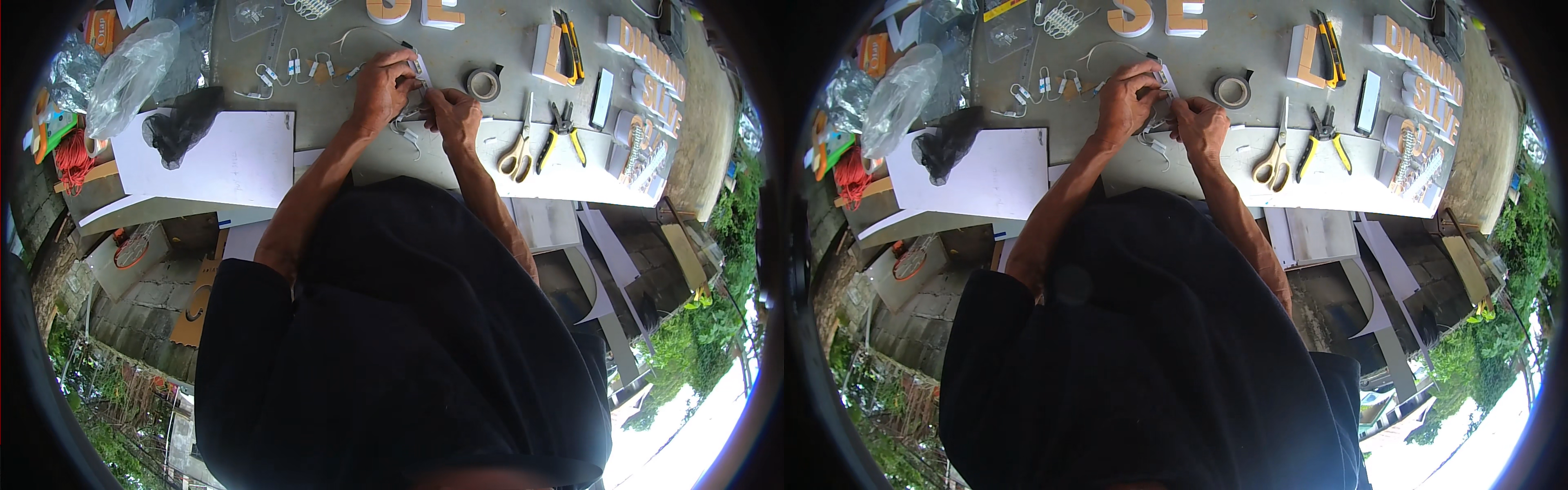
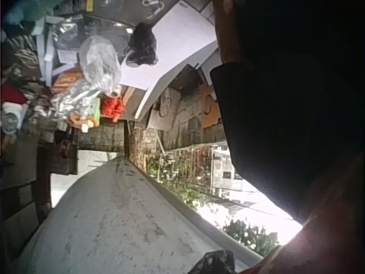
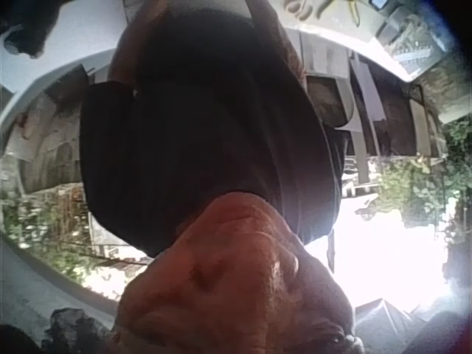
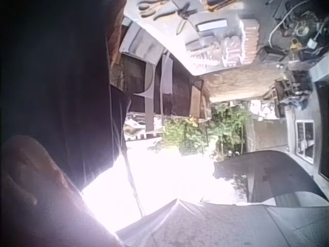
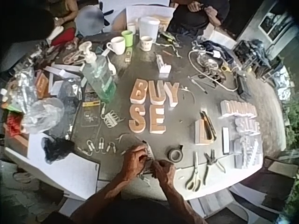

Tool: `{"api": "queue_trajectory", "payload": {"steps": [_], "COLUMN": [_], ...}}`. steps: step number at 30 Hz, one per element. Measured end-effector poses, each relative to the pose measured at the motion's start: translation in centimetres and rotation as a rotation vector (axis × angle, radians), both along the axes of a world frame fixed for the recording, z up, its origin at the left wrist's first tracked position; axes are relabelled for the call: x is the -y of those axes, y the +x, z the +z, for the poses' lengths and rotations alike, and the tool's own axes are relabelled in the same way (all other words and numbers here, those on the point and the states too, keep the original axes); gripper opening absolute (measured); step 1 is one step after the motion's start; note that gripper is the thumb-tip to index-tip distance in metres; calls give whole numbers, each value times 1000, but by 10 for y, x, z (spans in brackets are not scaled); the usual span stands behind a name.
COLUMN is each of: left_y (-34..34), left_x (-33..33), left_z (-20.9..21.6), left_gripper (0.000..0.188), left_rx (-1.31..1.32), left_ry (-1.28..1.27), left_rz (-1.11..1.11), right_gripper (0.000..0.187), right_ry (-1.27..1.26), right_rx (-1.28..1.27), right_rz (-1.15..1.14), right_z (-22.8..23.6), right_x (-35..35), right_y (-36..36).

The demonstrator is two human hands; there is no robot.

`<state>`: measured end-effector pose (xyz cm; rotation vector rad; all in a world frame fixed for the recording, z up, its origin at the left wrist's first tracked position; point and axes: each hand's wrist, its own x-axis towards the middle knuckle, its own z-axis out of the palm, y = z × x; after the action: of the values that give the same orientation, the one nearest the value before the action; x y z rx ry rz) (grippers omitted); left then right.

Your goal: Assembling and wiring components for an LED sign.

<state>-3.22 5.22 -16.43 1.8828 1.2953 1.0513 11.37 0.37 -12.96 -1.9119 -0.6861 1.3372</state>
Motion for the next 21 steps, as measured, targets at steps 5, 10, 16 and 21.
{"api": "queue_trajectory", "payload": {"steps": [5,10,16,21], "left_y": [0,-1,0,0], "left_x": [-1,1,-1,-1], "left_z": [-1,-3,0,1], "left_gripper": [15,16,16,15], "left_rx": [-6,5,-8,6], "left_ry": [10,7,34,12], "left_rz": [-7,-3,-6,-4], "right_gripper": [26,25,27,29], "right_ry": [-21,-37,-35,-53], "right_rx": [30,35,83,113], "right_rz": [3,5,16,23], "right_z": [6,7,-1,-1], "right_x": [-1,-1,-1,-3], "right_y": [-2,-3,-2,-3]}}
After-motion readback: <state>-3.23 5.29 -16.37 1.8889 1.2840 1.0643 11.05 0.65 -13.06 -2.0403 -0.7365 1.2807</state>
